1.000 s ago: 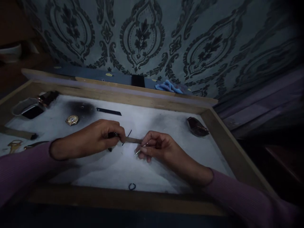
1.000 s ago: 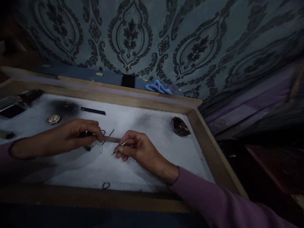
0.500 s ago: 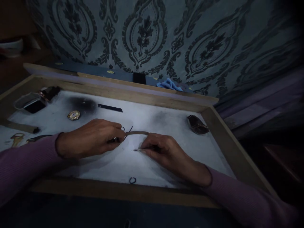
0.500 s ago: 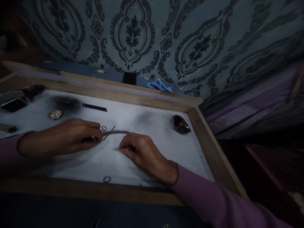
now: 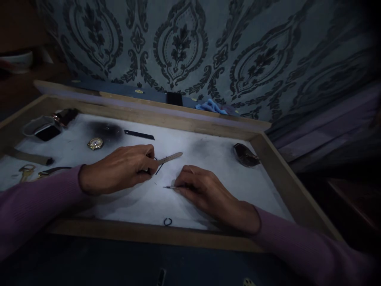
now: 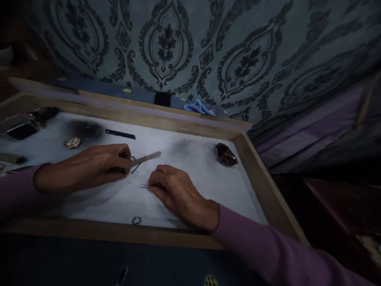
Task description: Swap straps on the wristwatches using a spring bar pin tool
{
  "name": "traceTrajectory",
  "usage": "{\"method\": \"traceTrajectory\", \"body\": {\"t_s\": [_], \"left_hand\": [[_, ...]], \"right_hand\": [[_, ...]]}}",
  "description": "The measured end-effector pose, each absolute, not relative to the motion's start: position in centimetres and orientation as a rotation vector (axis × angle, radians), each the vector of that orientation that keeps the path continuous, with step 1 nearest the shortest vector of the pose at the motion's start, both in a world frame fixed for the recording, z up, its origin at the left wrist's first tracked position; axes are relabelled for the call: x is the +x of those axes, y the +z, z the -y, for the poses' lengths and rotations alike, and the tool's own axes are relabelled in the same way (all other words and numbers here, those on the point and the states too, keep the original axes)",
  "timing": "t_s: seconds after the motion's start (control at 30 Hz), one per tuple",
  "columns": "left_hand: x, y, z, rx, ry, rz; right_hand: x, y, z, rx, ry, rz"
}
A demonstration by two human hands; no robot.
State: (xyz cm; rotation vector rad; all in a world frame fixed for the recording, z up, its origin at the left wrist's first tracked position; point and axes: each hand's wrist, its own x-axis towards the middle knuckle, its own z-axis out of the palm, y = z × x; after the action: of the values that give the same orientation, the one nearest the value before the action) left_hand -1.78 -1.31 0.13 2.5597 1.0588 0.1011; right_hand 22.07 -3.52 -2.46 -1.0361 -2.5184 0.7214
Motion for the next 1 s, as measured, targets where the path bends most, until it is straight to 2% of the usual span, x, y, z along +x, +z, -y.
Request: {"method": "traceTrajectory", "body": {"t_s": [0.33, 0.53, 0.7, 0.87, 1.0], "left_hand": [[-2.2, 0.2, 2.9, 2.739, 0.198, -0.82], [-2.3, -0.4, 4.2, 2.506, 0.375, -0.888], [-2.2, -0.5, 4.3, 2.311, 0.379, -0.857], [-2.1, -0.1, 3.7, 2.129, 0.356, -0.861], [-2.3, -0.3, 3.7, 2.226, 0.383, -0.886]], "right_hand": [[22.3, -2.5, 3.6, -1.002, 0.835, 2.418], [22.4, -2.7, 3.4, -0.995, 0.877, 2.356], [22.2, -2.6, 3.5, -0.978, 0.887, 2.352], [22.1, -2.6, 3.6, -0.94, 0.78, 2.407], [22.1, -2.7, 3.8, -0.909, 0.639, 2.538]]}}
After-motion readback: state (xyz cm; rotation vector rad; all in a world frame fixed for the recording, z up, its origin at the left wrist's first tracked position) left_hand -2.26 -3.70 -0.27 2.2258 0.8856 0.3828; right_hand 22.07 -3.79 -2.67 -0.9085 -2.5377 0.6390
